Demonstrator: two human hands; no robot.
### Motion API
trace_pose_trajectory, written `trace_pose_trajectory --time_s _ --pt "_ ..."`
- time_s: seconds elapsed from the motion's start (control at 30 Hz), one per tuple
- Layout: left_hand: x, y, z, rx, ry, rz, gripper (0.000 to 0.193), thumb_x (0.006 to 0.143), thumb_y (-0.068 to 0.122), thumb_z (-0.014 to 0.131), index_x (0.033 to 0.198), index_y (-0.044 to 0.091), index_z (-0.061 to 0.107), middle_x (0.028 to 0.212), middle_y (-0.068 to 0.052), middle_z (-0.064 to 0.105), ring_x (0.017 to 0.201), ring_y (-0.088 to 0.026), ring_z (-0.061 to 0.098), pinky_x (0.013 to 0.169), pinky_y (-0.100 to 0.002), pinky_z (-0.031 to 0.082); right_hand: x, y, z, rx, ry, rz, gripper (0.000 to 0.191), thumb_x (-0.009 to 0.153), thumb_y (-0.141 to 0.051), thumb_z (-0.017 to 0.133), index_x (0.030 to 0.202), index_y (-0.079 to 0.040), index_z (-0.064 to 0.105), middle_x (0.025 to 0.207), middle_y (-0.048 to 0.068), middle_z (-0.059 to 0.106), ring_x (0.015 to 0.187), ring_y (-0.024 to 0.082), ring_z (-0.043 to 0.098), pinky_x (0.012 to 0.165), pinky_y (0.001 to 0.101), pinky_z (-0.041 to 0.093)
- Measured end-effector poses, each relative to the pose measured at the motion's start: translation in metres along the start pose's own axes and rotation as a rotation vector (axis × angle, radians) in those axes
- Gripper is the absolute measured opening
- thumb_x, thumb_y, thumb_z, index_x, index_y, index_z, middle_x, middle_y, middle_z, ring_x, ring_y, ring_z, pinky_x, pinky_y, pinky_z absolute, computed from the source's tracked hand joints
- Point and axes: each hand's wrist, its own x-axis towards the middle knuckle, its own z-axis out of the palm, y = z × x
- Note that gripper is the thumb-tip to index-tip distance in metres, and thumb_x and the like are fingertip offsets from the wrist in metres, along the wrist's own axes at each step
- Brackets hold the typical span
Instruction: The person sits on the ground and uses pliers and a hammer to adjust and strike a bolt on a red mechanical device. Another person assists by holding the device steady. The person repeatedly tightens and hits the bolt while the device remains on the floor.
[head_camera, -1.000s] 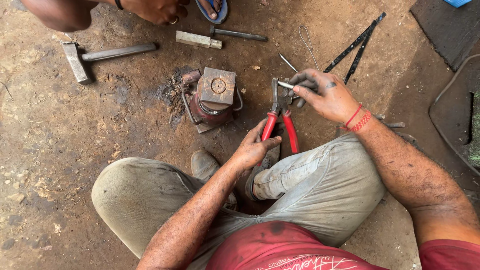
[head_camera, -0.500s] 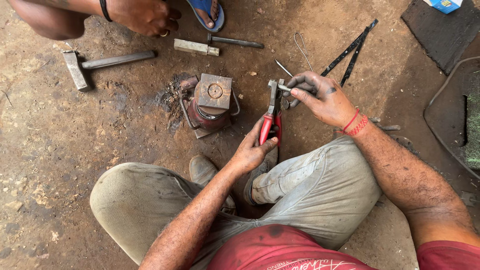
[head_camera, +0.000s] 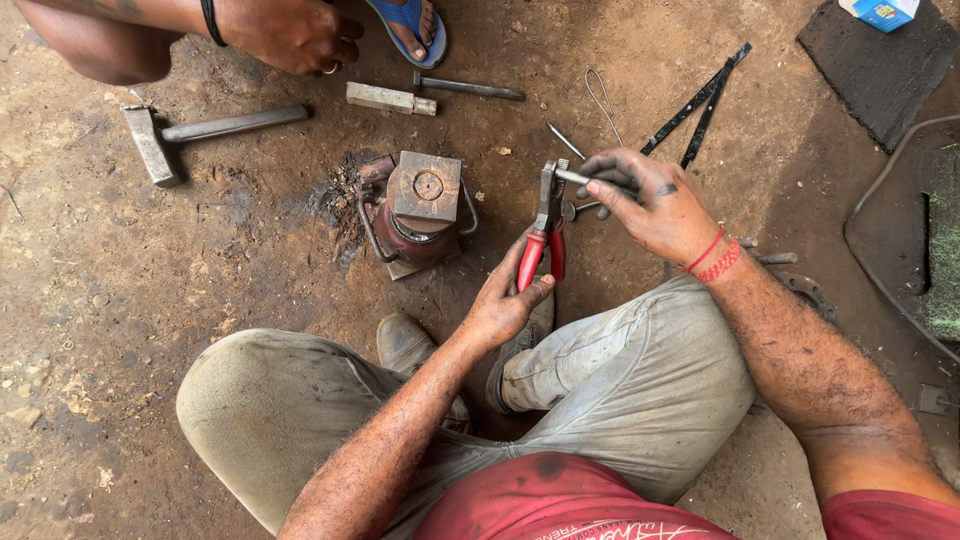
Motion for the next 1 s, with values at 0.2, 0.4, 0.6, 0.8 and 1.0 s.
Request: trace_pose_trajectory --time_s 0.2,0.4,0.6,0.8,1.0 --pt "0.000 -0.008 0.002 0.077 0.004 0.094 0.073 0.097 0.027 0.066 0.161 0.019 0.032 0.148 -0.017 0.057 0.136 -0.026 0.056 0.111 -0.040 0.044 0.002 0.007 0.004 -0.237 0.007 -0.115 0.030 0.102 -0.022 0.066 0.126 -0.005 0.065 0.111 0.012 0.078 0.099 0.023 0.077 0.086 0.0366 0.059" --pt "-0.003 -0.005 0.005 0.150 0.025 0.116 0.068 0.100 0.028 0.061 0.160 0.017 0.033 0.144 -0.021 0.054 0.134 -0.031 0.056 0.112 -0.042 0.044 0.002 0.012 0.006 -0.342 0.012 -0.142 0.049 0.099 -0.023 0.068 0.141 -0.001 0.055 0.111 0.015 0.077 0.103 0.030 0.073 0.087 0.0422 0.055" --pt "-0.006 -0.003 0.005 0.216 0.058 0.189 0.073 0.099 0.030 0.063 0.162 0.015 0.028 0.144 -0.024 0.055 0.133 -0.036 0.055 0.110 -0.046 0.043 0.003 0.019 0.006 0.050 -0.048 0.030 0.041 0.100 -0.024 0.064 0.137 -0.007 0.059 0.114 0.008 0.077 0.095 0.017 0.076 0.085 0.0328 0.059" --pt "0.010 -0.014 0.006 0.070 0.065 -0.028 0.075 0.076 0.049 0.080 0.134 0.005 0.065 0.120 -0.020 0.076 0.110 -0.029 0.071 0.095 -0.040 0.055 0.009 0.026 0.010 0.003 -0.018 -0.016 0.029 0.104 -0.020 0.069 0.128 -0.004 0.067 0.106 0.009 0.075 0.095 0.016 0.068 0.086 0.0322 0.056" --pt "0.014 -0.023 0.008 0.118 0.117 0.033 0.075 0.087 0.057 0.070 0.140 0.006 0.055 0.119 -0.022 0.068 0.113 -0.033 0.066 0.096 -0.044 0.051 0.018 0.036 0.010 0.050 -0.029 -0.055 0.034 0.102 -0.022 0.067 0.129 -0.002 0.064 0.117 0.009 0.074 0.101 0.017 0.071 0.090 0.0310 0.055"
